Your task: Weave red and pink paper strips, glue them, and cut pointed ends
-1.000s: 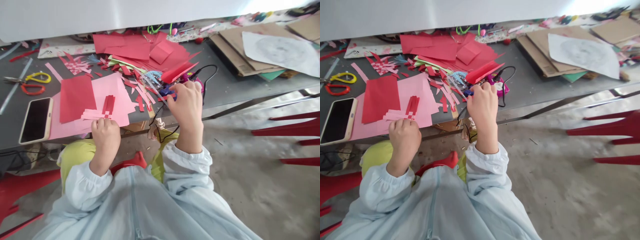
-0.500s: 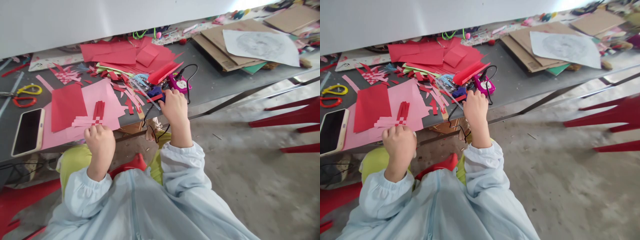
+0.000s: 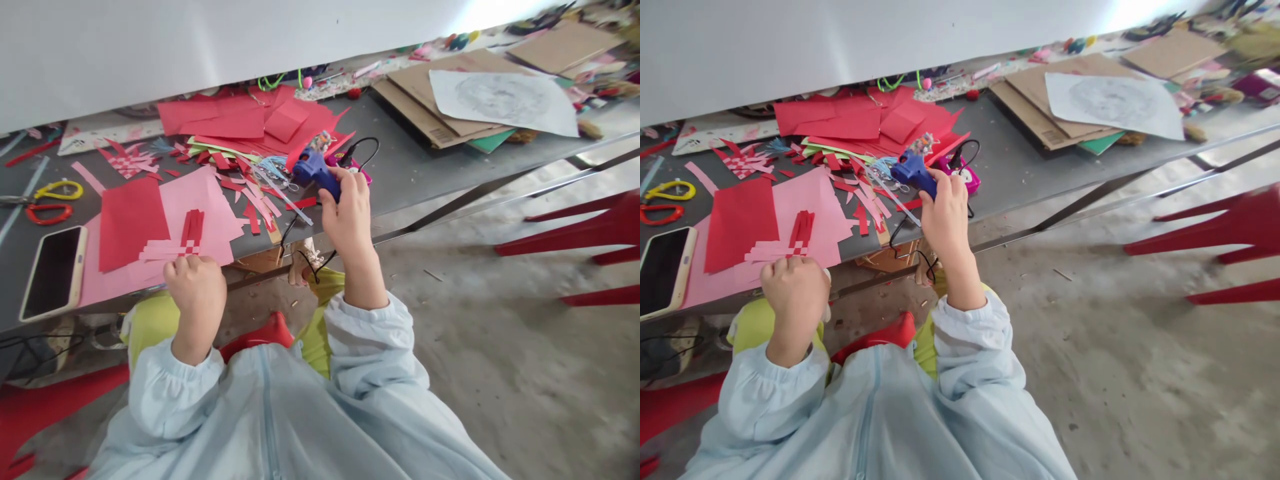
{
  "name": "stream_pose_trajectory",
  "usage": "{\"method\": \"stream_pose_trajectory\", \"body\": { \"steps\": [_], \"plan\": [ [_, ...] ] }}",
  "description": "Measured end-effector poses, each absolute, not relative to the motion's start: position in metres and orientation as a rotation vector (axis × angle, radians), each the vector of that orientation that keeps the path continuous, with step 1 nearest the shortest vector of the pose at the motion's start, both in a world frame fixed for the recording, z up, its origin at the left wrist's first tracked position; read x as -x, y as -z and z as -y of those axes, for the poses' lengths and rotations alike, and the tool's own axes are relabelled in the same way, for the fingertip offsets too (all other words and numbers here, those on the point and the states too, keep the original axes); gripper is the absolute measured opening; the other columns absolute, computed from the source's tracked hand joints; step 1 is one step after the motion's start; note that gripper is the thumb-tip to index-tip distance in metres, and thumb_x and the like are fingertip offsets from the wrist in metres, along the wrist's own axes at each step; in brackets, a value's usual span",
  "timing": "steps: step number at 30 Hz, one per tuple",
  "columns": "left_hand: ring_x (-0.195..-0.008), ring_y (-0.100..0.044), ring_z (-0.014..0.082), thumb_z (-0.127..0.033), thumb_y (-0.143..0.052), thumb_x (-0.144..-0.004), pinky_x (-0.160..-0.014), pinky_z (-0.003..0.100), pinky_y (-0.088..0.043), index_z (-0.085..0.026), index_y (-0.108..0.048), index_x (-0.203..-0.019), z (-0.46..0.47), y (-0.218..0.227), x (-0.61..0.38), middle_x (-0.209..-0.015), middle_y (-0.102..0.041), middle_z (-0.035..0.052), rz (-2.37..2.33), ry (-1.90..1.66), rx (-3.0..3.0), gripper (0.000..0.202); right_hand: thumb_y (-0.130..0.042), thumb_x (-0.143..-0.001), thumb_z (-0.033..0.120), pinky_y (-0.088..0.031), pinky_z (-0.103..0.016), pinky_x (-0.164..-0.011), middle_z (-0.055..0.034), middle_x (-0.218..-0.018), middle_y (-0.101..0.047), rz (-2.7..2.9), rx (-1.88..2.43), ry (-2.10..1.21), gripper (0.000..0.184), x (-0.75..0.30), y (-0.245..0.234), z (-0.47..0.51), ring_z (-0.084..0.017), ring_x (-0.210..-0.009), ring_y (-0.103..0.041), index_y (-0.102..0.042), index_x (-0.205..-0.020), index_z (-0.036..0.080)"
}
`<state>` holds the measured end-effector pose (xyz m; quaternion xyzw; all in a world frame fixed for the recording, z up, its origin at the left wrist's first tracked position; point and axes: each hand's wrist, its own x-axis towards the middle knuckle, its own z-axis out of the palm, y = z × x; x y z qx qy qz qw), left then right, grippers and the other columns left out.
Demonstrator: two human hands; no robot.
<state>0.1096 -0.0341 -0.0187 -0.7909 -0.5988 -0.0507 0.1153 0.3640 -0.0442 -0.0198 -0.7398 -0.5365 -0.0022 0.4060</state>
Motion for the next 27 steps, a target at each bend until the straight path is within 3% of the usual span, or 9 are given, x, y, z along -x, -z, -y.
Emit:
{"method": "stream_pose_trajectory", "body": {
  "steps": [5,8,11,17,22,27],
  "plan": [
    [-0.075,-0.057,0.0355,-0.003,-0.04,-0.075,-0.067,0.047,-0.036,-0.009,-0.073,-0.076,0.034,0.021,-0.108,-0.072,-0.065,0.0229,1.711,0.107,2.305,0.034,-0.042,-0.095,0.038,-0.051,-0.048,-0.096,-0.0135,-0.122,-0.063,1.157,1.609,-0.25,0.046,-0.374,0.02,0.046,-0.027,-0.111,-0.062,-0.054,-0.137,0.022],
    [-0.074,-0.057,0.0335,-0.003,-0.041,-0.075,-0.068,0.047,-0.037,-0.012,-0.072,-0.073,0.035,0.023,-0.106,-0.071,-0.064,0.0204,1.717,0.175,2.307,0.033,-0.044,-0.093,0.053,-0.054,-0.043,-0.079,-0.0075,-0.099,-0.061,0.974,1.411,-0.44,0.04,-0.378,0.02,0.046,-0.025,-0.095,-0.065,-0.062,-0.119,0.029],
    [-0.075,-0.059,0.0331,-0.004,-0.042,-0.075,-0.068,0.046,-0.039,-0.012,-0.072,-0.073,0.036,0.024,-0.105,-0.072,-0.065,0.0196,1.719,0.186,2.296,0.031,-0.052,-0.086,0.06,-0.054,-0.039,-0.067,-0.0063,-0.095,-0.059,0.845,1.253,-0.563,0.036,-0.381,0.016,0.049,-0.025,-0.093,-0.065,-0.061,-0.103,0.03],
    [-0.075,-0.059,0.0338,-0.013,-0.041,-0.085,-0.068,0.045,-0.04,-0.011,-0.072,-0.076,0.035,0.02,-0.097,-0.072,-0.066,0.0201,1.62,0.15,2.287,0.033,-0.064,-0.081,0.056,-0.056,-0.033,-0.067,-0.0031,-0.095,-0.063,0.738,1.053,-0.817,0.031,-0.382,0.007,0.057,-0.018,-0.086,-0.064,-0.057,-0.093,0.028],
    [-0.074,-0.06,0.0294,-0.029,-0.046,-0.092,-0.067,0.041,-0.041,-0.016,-0.073,-0.077,0.027,0.016,-0.083,-0.077,-0.069,0.0145,1.714,0.224,2.33,0.033,-0.058,-0.083,0.062,-0.055,-0.034,-0.066,-0.0063,-0.112,-0.068,0.783,1.046,-1.047,0.037,-0.378,0.006,0.054,-0.017,-0.081,-0.062,-0.059,-0.097,0.027],
    [-0.08,-0.062,0.0289,-0.031,-0.056,-0.091,-0.069,0.039,-0.043,-0.019,-0.072,-0.078,0.025,0.021,-0.081,-0.083,-0.071,0.0117,1.847,0.388,2.319,0.024,-0.057,-0.082,0.062,-0.052,-0.033,-0.058,-0.0077,-0.105,-0.071,0.807,1.08,-1.186,0.04,-0.364,0.005,0.047,-0.016,-0.073,-0.06,-0.06,-0.098,0.026]
  ]
}}
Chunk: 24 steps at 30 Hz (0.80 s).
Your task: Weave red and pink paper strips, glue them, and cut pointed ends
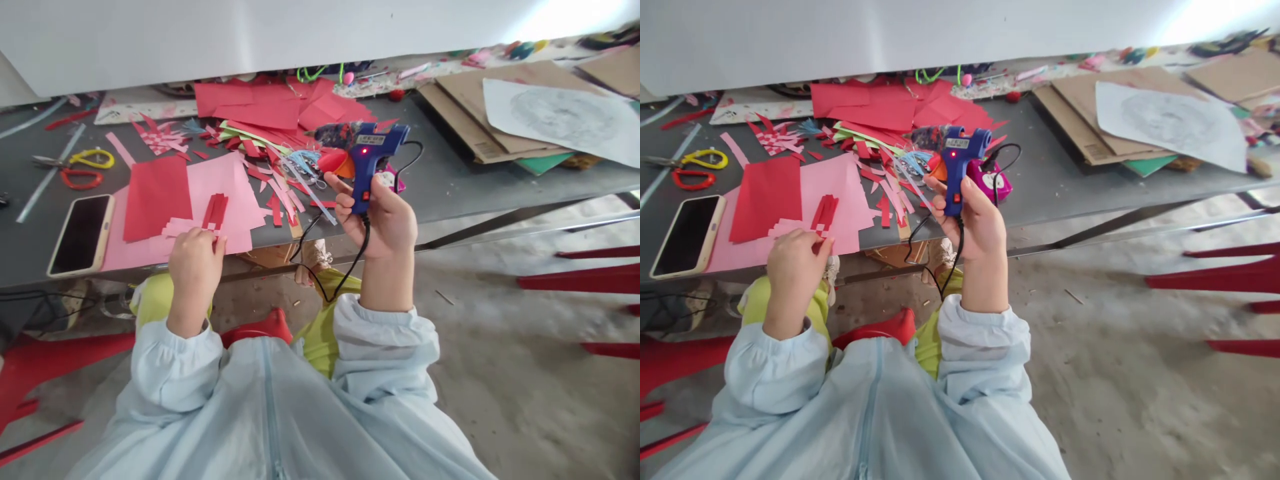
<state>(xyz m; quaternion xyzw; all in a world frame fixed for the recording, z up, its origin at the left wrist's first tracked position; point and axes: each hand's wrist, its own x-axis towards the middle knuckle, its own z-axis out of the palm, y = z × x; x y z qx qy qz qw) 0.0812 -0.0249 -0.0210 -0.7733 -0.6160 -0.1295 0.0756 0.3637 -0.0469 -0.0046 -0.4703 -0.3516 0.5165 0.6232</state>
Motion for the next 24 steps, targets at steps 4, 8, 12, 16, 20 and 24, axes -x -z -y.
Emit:
{"method": "stream_pose_trajectory", "body": {
  "steps": [4,8,12,16,20,24],
  "plan": [
    [-0.085,-0.062,0.0283,-0.029,-0.059,-0.091,-0.073,0.038,-0.045,-0.019,-0.072,-0.079,0.028,0.027,-0.083,-0.085,-0.071,0.0113,1.897,0.469,2.29,0.021,-0.062,-0.081,0.059,-0.052,-0.032,-0.057,-0.0061,-0.099,-0.071,0.805,1.037,-1.287,0.037,-0.35,0.002,0.041,-0.014,-0.068,-0.058,-0.063,-0.095,0.025],
    [-0.085,-0.063,0.0281,-0.028,-0.061,-0.091,-0.073,0.037,-0.044,-0.018,-0.073,-0.079,0.028,0.03,-0.083,-0.086,-0.071,0.0112,2.005,0.479,2.251,0.019,-0.063,-0.082,0.058,-0.051,-0.03,-0.053,-0.0058,-0.102,-0.072,0.837,1.003,-1.372,0.036,-0.337,-0.001,0.037,-0.013,-0.064,-0.056,-0.065,-0.097,0.025],
    [-0.085,-0.064,0.028,-0.029,-0.061,-0.092,-0.072,0.037,-0.043,-0.019,-0.073,-0.08,0.028,0.034,-0.08,-0.085,-0.071,0.0103,2.023,0.524,2.246,0.02,-0.066,-0.082,0.057,-0.049,-0.028,-0.051,-0.0054,-0.101,-0.073,0.864,0.981,-1.437,0.034,-0.324,-0.004,0.032,-0.011,-0.061,-0.054,-0.063,-0.094,0.026],
    [-0.085,-0.062,0.0269,-0.029,-0.06,-0.093,-0.075,0.037,-0.044,-0.019,-0.072,-0.083,0.029,0.038,-0.078,-0.085,-0.07,0.0093,1.977,0.577,2.254,0.018,-0.067,-0.082,0.055,-0.046,-0.027,-0.05,-0.0056,-0.101,-0.074,0.908,0.903,-1.502,0.033,-0.314,-0.004,0.027,-0.01,-0.058,-0.05,-0.063,-0.095,0.025],
    [-0.088,-0.063,0.0269,-0.03,-0.057,-0.094,-0.079,0.037,-0.046,-0.018,-0.072,-0.087,0.03,0.04,-0.076,-0.089,-0.07,0.01,1.937,0.578,2.268,0.02,-0.067,-0.082,0.056,-0.04,-0.025,-0.046,-0.0069,-0.104,-0.075,0.982,0.913,-1.535,0.038,-0.309,-0.005,0.027,-0.009,-0.057,-0.049,-0.064,-0.102,0.024],
    [-0.091,-0.065,0.0277,-0.028,-0.049,-0.098,-0.08,0.038,-0.049,-0.015,-0.071,-0.093,0.03,0.032,-0.078,-0.094,-0.071,0.012,1.882,0.398,2.337,0.027,-0.065,-0.084,0.063,-0.032,-0.024,-0.042,-0.0063,-0.092,-0.075,1.038,1.015,-1.496,0.043,-0.305,-0.003,0.028,-0.009,-0.053,-0.047,-0.064,-0.1,0.023]
  ]
}}
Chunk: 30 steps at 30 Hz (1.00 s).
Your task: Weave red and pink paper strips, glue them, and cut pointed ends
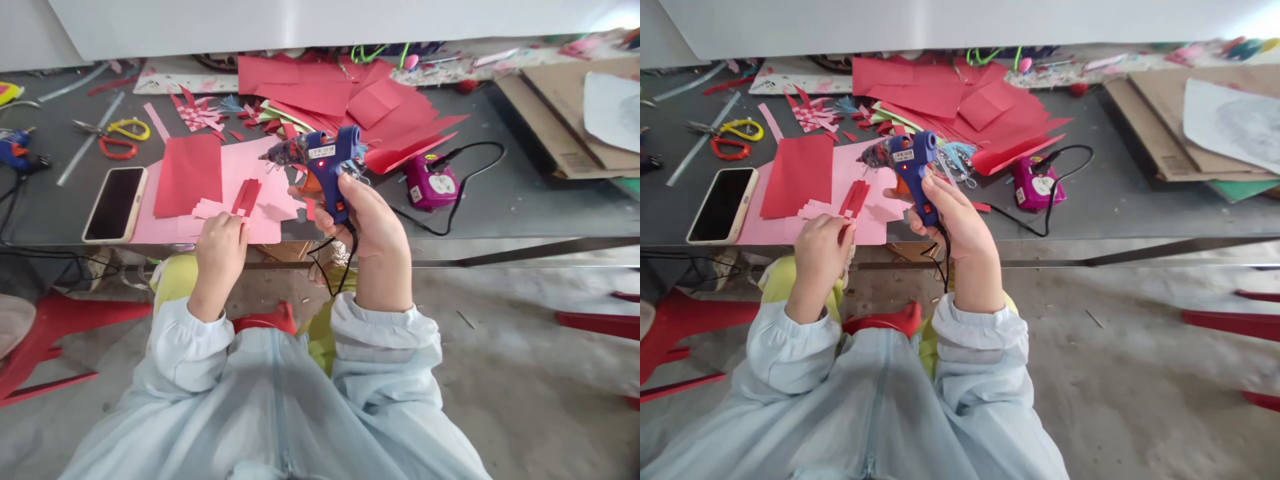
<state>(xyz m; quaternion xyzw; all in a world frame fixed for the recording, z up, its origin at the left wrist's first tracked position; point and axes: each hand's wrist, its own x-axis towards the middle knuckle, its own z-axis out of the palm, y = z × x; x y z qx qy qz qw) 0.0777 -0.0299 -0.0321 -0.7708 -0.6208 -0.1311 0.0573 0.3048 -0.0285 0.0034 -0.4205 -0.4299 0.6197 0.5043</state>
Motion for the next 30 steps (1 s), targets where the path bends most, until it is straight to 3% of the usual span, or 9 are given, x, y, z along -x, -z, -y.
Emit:
{"method": "stream_pose_trajectory", "body": {
  "steps": [7,12,19,25,30],
  "plan": [
    [-0.086,-0.067,0.0282,-0.017,-0.033,-0.1,-0.061,0.035,-0.049,-0.013,-0.066,-0.12,0.038,0.009,-0.097,-0.093,-0.069,0.0145,1.748,-0.03,2.327,0.039,-0.067,-0.08,0.068,-0.032,-0.025,-0.044,-0.0037,-0.079,-0.071,1.059,1.08,-1.497,0.047,-0.299,0.002,0.022,-0.008,-0.051,-0.047,-0.064,-0.089,0.022],
    [-0.086,-0.067,0.0273,-0.015,-0.034,-0.098,-0.06,0.032,-0.05,-0.019,-0.056,-0.14,0.037,0.013,-0.106,-0.097,-0.067,0.016,1.705,-0.099,2.31,0.048,-0.063,-0.086,0.061,-0.031,-0.024,-0.043,-0.0054,-0.078,-0.07,0.981,1.139,-1.492,0.042,-0.299,0.0,0.02,-0.007,-0.05,-0.044,-0.067,-0.081,0.02],
    [-0.086,-0.066,0.0282,-0.014,-0.033,-0.098,-0.06,0.032,-0.05,-0.019,-0.056,-0.142,0.035,0.02,-0.107,-0.095,-0.066,0.0164,1.704,-0.098,2.283,0.05,-0.057,-0.089,0.065,-0.029,-0.024,-0.041,-0.0062,-0.084,-0.072,0.974,1.19,-1.456,0.047,-0.297,-0.003,0.018,-0.006,-0.047,-0.04,-0.071,-0.096,0.021],
    [-0.086,-0.065,0.0279,-0.018,-0.032,-0.1,-0.06,0.033,-0.052,-0.012,-0.053,-0.143,0.037,0.018,-0.107,-0.096,-0.067,0.0179,1.68,-0.092,2.281,0.048,-0.057,-0.09,0.059,-0.028,-0.023,-0.042,-0.0049,-0.086,-0.072,0.955,1.183,-1.496,0.04,-0.298,0.0,0.018,-0.005,-0.046,-0.039,-0.071,-0.096,0.022],
    [-0.085,-0.065,0.0285,-0.017,-0.032,-0.099,-0.059,0.035,-0.052,-0.007,-0.057,-0.13,0.036,0.017,-0.107,-0.093,-0.066,0.0182,1.662,-0.065,2.269,0.041,-0.056,-0.09,0.059,-0.025,-0.024,-0.041,-0.0068,-0.086,-0.073,0.92,1.22,-1.492,0.041,-0.298,-0.002,0.019,-0.005,-0.045,-0.037,-0.071,-0.092,0.021]
  ]
}}
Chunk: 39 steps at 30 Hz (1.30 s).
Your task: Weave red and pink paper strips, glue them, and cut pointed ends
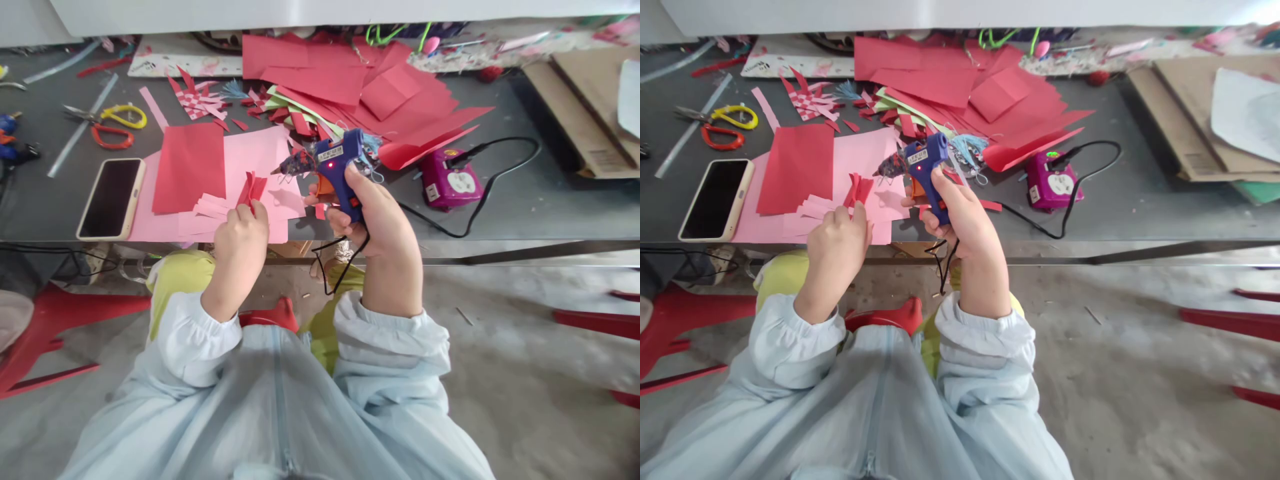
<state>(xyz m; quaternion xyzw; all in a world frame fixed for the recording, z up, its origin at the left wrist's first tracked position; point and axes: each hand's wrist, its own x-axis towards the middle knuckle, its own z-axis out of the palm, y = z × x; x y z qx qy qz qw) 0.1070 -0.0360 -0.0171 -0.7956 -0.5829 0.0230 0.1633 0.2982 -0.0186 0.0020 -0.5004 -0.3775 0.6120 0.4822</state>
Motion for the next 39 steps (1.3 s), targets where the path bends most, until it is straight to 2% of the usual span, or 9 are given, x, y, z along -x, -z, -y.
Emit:
{"method": "stream_pose_trajectory", "body": {
  "steps": [5,12,21,26,29,34,39],
  "plan": [
    [-0.085,-0.067,0.0293,-0.014,-0.031,-0.098,-0.058,0.034,-0.051,-0.01,-0.061,-0.113,0.032,0.013,-0.106,-0.094,-0.066,0.0181,1.73,-0.082,2.275,0.034,-0.055,-0.09,0.062,-0.023,-0.024,-0.04,-0.0049,-0.078,-0.071,0.97,1.302,-1.445,0.044,-0.299,-0.006,0.02,-0.005,-0.043,-0.033,-0.07,-0.09,0.021],
    [-0.092,-0.068,0.0297,-0.015,-0.039,-0.097,-0.062,0.034,-0.051,-0.01,-0.059,-0.13,0.032,0.004,-0.097,-0.1,-0.069,0.0161,1.822,-0.062,2.325,0.04,-0.061,-0.08,0.075,-0.022,-0.024,-0.035,-0.0029,-0.066,-0.066,1.02,1.344,-1.445,0.055,-0.303,-0.004,0.022,-0.006,-0.041,-0.035,-0.067,-0.082,0.02],
    [-0.078,-0.067,0.0248,-0.02,-0.042,-0.098,-0.054,0.033,-0.038,-0.018,-0.07,-0.105,0.028,0.012,-0.089,-0.086,-0.07,0.0095,1.892,0.101,2.251,0.03,-0.062,-0.082,0.072,-0.022,-0.026,-0.032,-0.0036,-0.066,-0.067,1.095,1.331,-1.606,0.053,-0.299,-0.008,0.024,-0.006,-0.038,-0.036,-0.064,-0.073,0.02],
    [-0.079,-0.067,0.0251,-0.021,-0.042,-0.098,-0.053,0.034,-0.034,-0.019,-0.071,-0.1,0.03,0.013,-0.089,-0.085,-0.071,0.0091,1.896,0.125,2.247,0.028,-0.063,-0.081,0.072,-0.022,-0.025,-0.031,-0.0035,-0.068,-0.069,1.103,1.335,-1.684,0.053,-0.295,-0.008,0.022,-0.005,-0.036,-0.036,-0.064,-0.073,0.019],
    [-0.08,-0.067,0.0255,-0.021,-0.042,-0.099,-0.054,0.035,-0.034,-0.02,-0.071,-0.101,0.032,0.013,-0.089,-0.085,-0.071,0.0092,1.9,0.137,2.262,0.029,-0.065,-0.079,0.072,-0.023,-0.025,-0.031,-0.0018,-0.06,-0.064,1.097,1.349,-1.683,0.054,-0.292,-0.009,0.021,-0.006,-0.036,-0.037,-0.062,-0.07,0.019],
    [-0.082,-0.068,0.0263,-0.02,-0.04,-0.099,-0.054,0.036,-0.035,-0.019,-0.071,-0.105,0.033,0.013,-0.089,-0.086,-0.071,0.0102,1.916,0.151,2.278,0.032,-0.067,-0.076,0.074,-0.023,-0.023,-0.03,0.0041,-0.042,-0.045,1.097,1.371,-1.714,0.055,-0.289,-0.013,0.021,-0.008,-0.035,-0.037,-0.058,-0.065,0.021],
    [-0.083,-0.068,0.0256,-0.015,-0.036,-0.098,-0.053,0.036,-0.038,-0.02,-0.071,-0.107,0.035,0.013,-0.089,-0.087,-0.071,0.01,1.891,0.093,2.287,0.035,-0.064,-0.08,0.073,-0.022,-0.023,-0.03,0.0028,-0.045,-0.048,1.107,1.402,-1.697,0.055,-0.289,-0.011,0.021,-0.007,-0.034,-0.038,-0.057,-0.066,0.02]
  ]
}}
